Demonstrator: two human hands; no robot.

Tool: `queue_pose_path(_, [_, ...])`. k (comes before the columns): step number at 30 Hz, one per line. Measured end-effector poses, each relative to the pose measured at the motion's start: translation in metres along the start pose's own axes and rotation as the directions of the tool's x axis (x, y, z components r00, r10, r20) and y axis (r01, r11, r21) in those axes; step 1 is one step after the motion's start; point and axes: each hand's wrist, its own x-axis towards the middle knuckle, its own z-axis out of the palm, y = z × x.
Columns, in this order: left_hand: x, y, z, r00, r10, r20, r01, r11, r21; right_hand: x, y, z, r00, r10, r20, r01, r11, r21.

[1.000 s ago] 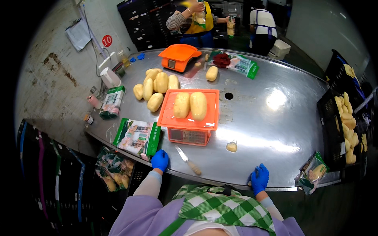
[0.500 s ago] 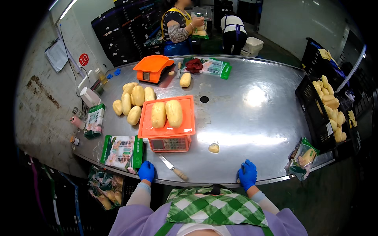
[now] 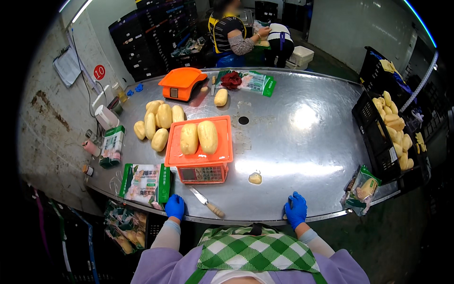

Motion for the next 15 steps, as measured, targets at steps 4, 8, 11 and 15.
queue_pose_path(4, [-0.0003, -0.0007, 0.0002, 1.0, -0.013, 0.01, 0.013, 1.0, -0.006, 0.0005, -0.0023, -0.0015, 1.0, 0.001, 0.008, -0.001, 1.0, -0.017])
queue_pose_path(8, [-0.0007, 0.0005, -0.0008, 1.0, 0.0, 0.006, 0.0, 1.0, -0.009, -0.0002, -0.0012, -0.0004, 1.0, -0.004, 0.006, 0.004, 1.0, -0.026])
queue_pose_path(11, [-0.0004, -0.0031, 0.0018, 1.0, 0.0, -0.005, 0.0, 1.0, -0.014, -0.0006, -0.0031, -0.0012, 1.0, -0.01, 0.006, 0.01, 0.999, -0.031])
queue_pose_path(15, [-0.0002, -0.0063, 0.0033, 1.0, -0.011, 0.004, 0.011, 1.0, -0.016, -0.001, -0.0018, -0.0003, 1.0, -0.023, 0.001, 0.023, 0.999, -0.027])
